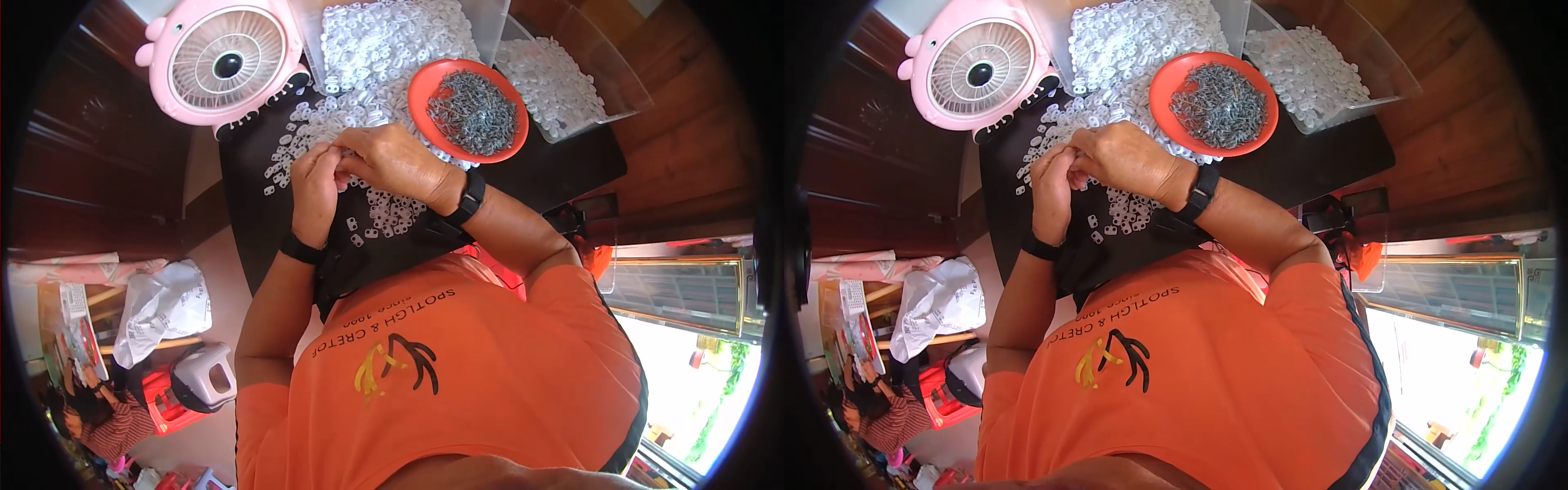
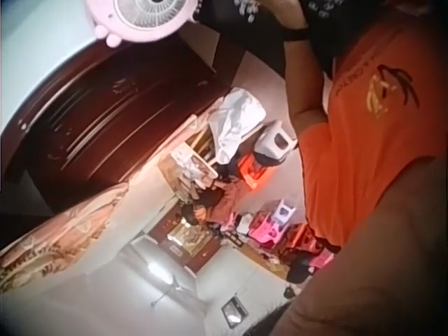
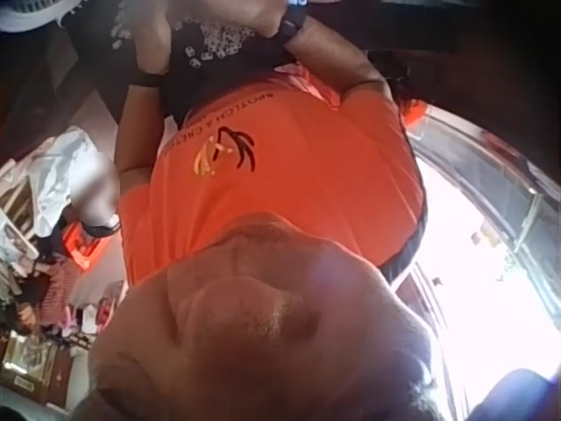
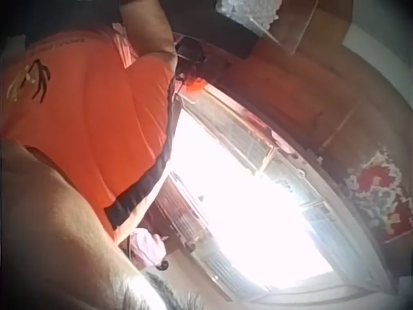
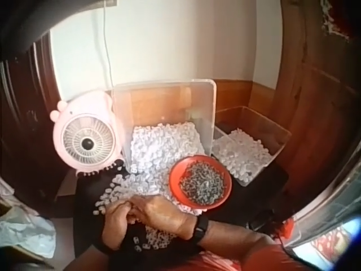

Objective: Manually assembling small white plastic clips and pins at a workbench.

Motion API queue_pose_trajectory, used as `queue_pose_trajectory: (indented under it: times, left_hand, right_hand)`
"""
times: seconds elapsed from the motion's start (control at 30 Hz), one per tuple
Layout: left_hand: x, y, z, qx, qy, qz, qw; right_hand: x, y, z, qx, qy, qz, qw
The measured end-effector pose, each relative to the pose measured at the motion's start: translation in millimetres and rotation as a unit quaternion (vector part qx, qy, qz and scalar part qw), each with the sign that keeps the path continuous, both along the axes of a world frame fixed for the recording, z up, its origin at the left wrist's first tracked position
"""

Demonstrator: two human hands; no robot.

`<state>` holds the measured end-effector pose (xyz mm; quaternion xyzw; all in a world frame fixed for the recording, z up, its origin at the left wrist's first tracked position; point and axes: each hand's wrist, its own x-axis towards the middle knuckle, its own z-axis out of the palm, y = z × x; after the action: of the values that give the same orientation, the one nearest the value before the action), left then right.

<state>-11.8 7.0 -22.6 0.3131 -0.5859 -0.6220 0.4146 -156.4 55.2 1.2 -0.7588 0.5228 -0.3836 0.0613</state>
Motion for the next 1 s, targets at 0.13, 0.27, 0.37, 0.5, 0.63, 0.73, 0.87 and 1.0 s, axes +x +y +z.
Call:
queue_pose_trajectory:
  times: [0.13,0.27,0.37,0.5,0.63,0.73,0.87,1.0]
  left_hand:
    - [2,2,2,0.006,0.013,-0.006,1.0]
    - [2,6,7,0.016,0.004,0.002,1.0]
    - [2,7,7,-0.015,-0.006,0.0,1.0]
    - [3,8,8,-0.02,0.004,-0.001,1.0]
    - [3,9,9,-0.036,0.026,0.002,0.999]
    - [1,7,9,-0.044,0.007,0.015,0.999]
    - [0,6,10,-0.034,0.016,0.034,0.999]
    - [11,-5,5,-0.05,0.044,0.043,0.997]
  right_hand:
    - [2,0,0,-0.001,-0.013,-0.002,1.0]
    - [2,1,0,-0.014,-0.012,0.006,1.0]
    - [3,3,3,-0.02,-0.032,0.004,0.999]
    - [1,3,2,-0.037,-0.022,0.014,0.999]
    - [3,5,3,-0.069,-0.025,0.019,0.997]
    - [2,2,1,-0.059,-0.026,-0.002,0.998]
    - [-3,5,14,-0.077,-0.009,-0.009,0.997]
    - [-63,13,62,-0.243,0.074,-0.232,0.939]
